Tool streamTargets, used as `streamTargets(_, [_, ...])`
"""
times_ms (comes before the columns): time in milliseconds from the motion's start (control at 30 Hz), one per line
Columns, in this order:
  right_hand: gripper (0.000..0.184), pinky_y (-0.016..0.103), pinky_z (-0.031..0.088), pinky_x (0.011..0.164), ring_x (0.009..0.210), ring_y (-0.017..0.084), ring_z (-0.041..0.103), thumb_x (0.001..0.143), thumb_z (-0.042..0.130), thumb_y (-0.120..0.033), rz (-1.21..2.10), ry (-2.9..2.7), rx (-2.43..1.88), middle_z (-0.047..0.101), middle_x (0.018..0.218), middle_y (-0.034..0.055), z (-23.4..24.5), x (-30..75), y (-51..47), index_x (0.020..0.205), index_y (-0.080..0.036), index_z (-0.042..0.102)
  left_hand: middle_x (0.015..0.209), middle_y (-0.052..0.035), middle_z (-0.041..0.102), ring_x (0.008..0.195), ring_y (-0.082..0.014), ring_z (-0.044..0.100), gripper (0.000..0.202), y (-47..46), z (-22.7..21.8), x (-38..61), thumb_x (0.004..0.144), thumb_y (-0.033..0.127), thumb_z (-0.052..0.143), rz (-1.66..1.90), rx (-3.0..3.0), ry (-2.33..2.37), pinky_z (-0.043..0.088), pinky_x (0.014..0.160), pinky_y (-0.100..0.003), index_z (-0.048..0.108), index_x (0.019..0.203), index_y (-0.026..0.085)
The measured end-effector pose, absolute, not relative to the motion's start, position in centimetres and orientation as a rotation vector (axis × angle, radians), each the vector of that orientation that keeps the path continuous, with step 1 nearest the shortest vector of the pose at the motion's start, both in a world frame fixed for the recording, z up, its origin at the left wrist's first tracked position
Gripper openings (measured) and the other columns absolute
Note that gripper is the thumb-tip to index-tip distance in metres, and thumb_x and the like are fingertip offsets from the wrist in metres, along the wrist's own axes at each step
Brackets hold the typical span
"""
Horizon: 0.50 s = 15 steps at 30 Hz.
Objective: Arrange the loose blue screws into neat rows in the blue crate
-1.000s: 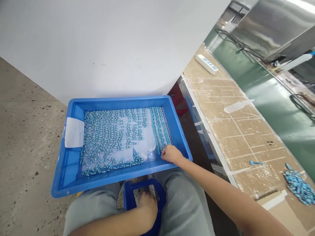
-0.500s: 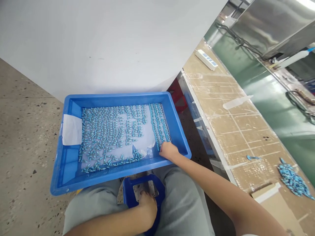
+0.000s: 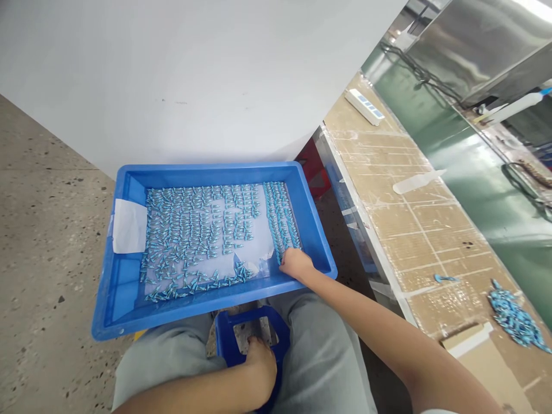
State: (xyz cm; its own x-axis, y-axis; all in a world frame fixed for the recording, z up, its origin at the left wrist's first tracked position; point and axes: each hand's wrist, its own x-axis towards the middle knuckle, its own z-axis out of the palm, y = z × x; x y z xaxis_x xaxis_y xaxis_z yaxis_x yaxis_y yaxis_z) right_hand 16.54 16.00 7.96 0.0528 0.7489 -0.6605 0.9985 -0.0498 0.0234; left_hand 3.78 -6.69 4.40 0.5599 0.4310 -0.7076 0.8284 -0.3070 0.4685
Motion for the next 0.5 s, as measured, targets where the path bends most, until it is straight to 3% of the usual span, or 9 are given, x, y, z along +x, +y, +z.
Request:
streamTargets(100, [0.009,0.023,0.048,0.071,0.085,0.020,0.070,0.076,0.071,-0.026,-0.678,1.766,1.849,0.075,0.084,0.0064,8.6,16.6,16.1,0.080,-0.021,0.077,0.128,-0.0218,0.066,0.123,-0.0499,0.056,0.074,-6.7,4.4,3.7,0.046,0.009,0.082,-0.619,1.921,0.980,0.037,0.108,-0.066,0.074,0.120,0.020])
streamTargets(233, [0.014,0.025,0.048,0.070,0.084,0.022,0.070,0.079,0.070,-0.031,-0.665,1.838,1.848,0.074,0.081,0.0080,10.0,15.5,16.2,0.074,-0.020,0.076,0.132,-0.0191,0.064,0.128,-0.0497,0.052,0.076,-6.9,4.2,3.7,0.049,0.011,0.082,-0.597,1.864,0.998,0.033,0.112,-0.067,0.072,0.123,0.023])
streamTargets(367, [0.021,0.023,0.048,0.075,0.090,0.018,0.070,0.088,0.062,-0.041,-0.750,1.984,1.821,0.076,0.091,0.0019,10.7,11.9,16.0,0.090,-0.026,0.077,0.144,-0.0153,0.055,0.136,-0.0475,0.045,0.087,-6.8,4.5,3.7,0.050,0.013,0.083,-0.687,1.879,0.928,0.029,0.114,-0.068,0.064,0.134,0.027])
streamTargets(500, [0.026,0.022,0.048,0.074,0.091,0.017,0.070,0.083,0.068,-0.047,-0.860,2.048,1.773,0.076,0.090,-0.0014,9.3,7.4,15.9,0.100,-0.029,0.075,0.148,-0.0194,0.050,0.138,-0.0466,0.043,0.093,-6.4,4.9,3.8,0.049,0.010,0.082,-0.778,1.892,0.864,0.029,0.114,-0.066,0.058,0.139,0.022])
